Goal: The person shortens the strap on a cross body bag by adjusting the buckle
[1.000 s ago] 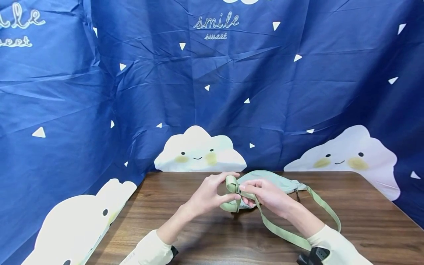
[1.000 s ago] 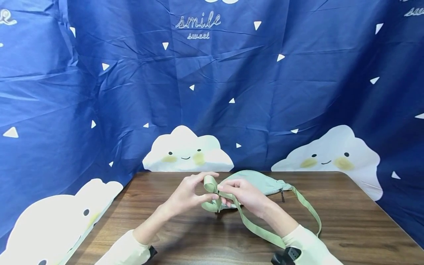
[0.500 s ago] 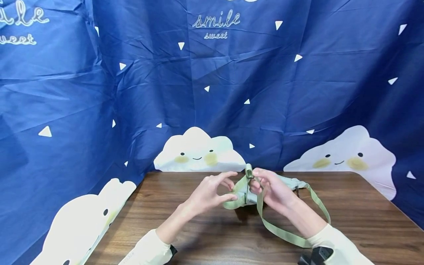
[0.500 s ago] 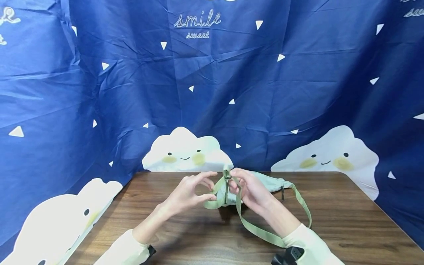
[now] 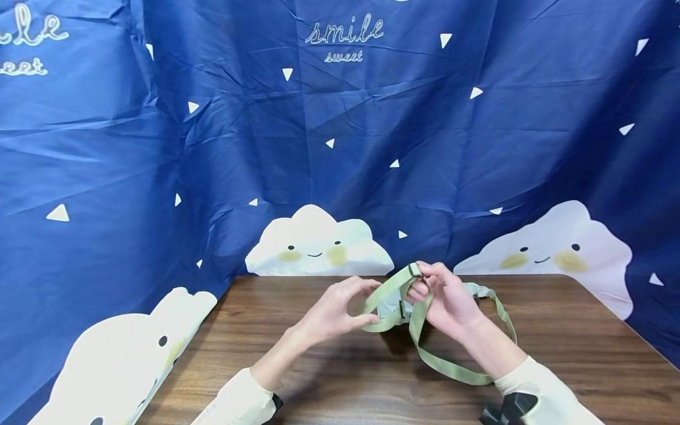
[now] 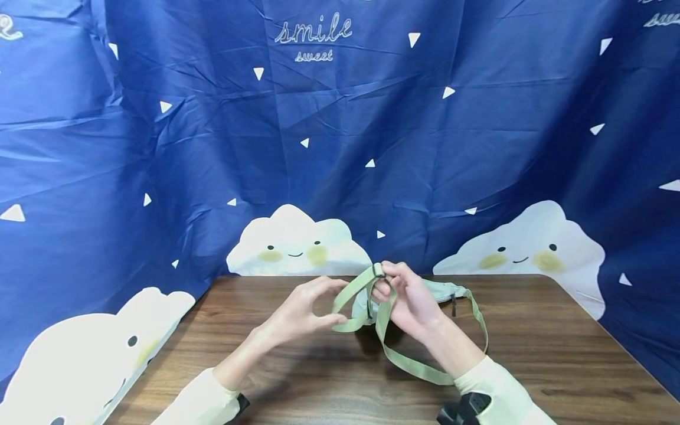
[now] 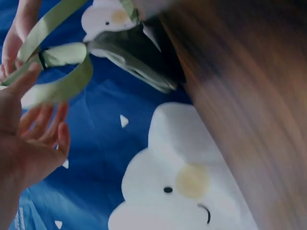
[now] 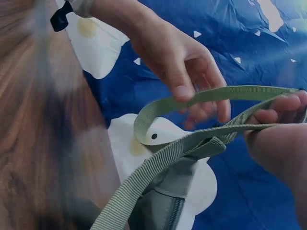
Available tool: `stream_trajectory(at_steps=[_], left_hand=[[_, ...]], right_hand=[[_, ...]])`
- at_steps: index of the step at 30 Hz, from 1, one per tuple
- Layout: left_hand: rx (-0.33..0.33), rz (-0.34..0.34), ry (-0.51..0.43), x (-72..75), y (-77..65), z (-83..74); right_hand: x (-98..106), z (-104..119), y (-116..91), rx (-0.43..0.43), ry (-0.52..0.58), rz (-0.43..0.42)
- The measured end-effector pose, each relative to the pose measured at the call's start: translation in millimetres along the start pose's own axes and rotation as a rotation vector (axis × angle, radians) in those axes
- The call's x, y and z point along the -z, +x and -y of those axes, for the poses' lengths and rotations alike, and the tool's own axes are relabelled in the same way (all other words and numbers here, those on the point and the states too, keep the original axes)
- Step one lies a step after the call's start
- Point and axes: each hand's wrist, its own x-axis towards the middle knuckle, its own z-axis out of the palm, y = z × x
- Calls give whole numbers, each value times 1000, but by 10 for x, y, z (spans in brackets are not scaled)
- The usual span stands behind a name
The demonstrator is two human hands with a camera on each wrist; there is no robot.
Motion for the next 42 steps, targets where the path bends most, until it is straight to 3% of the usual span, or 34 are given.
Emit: stream_trajectory(at_steps=[6,9,12,16,19,22,24,26,28,30,33,37,40,42], left_hand=[[17,19,-94,-208,-23,-145],[34,30,-105,-268,-51,-143],[25,40,-8,-283,-87,-61],[16,83,266,-280,-155,107],[36,160,455,-274,-226,222],[67,226,483,-262,-292,288],[82,237,449,-251,-323,278],[79,195,376,-241,-312,219],[67,112,316,-233,-286,109],[17,-2,256,-225,-230,-32],[-88,-142,228,-217,-164,-246],[-189,-218,242,-163,-116,-409],[-185,-229,201,-115,-119,-437],[-170,-232,137,-87,-125,-428]], right_hand=[[-81,-169,-29,-58,-203,141],[-112,-155,-56,-41,-238,183],[-113,-86,-98,3,-230,194],[-82,10,-151,60,-200,180],[-44,50,-178,87,-172,165],[-9,49,-201,104,-204,126],[7,23,-216,106,-302,73],[18,-24,-227,99,-451,8],[24,-89,-236,79,-609,-45],[28,-162,-242,52,-756,-72],[32,-262,-253,31,-905,-49],[19,-325,-238,28,-988,63],[30,-312,-237,17,-1007,146],[49,-279,-252,-14,-1025,151]])
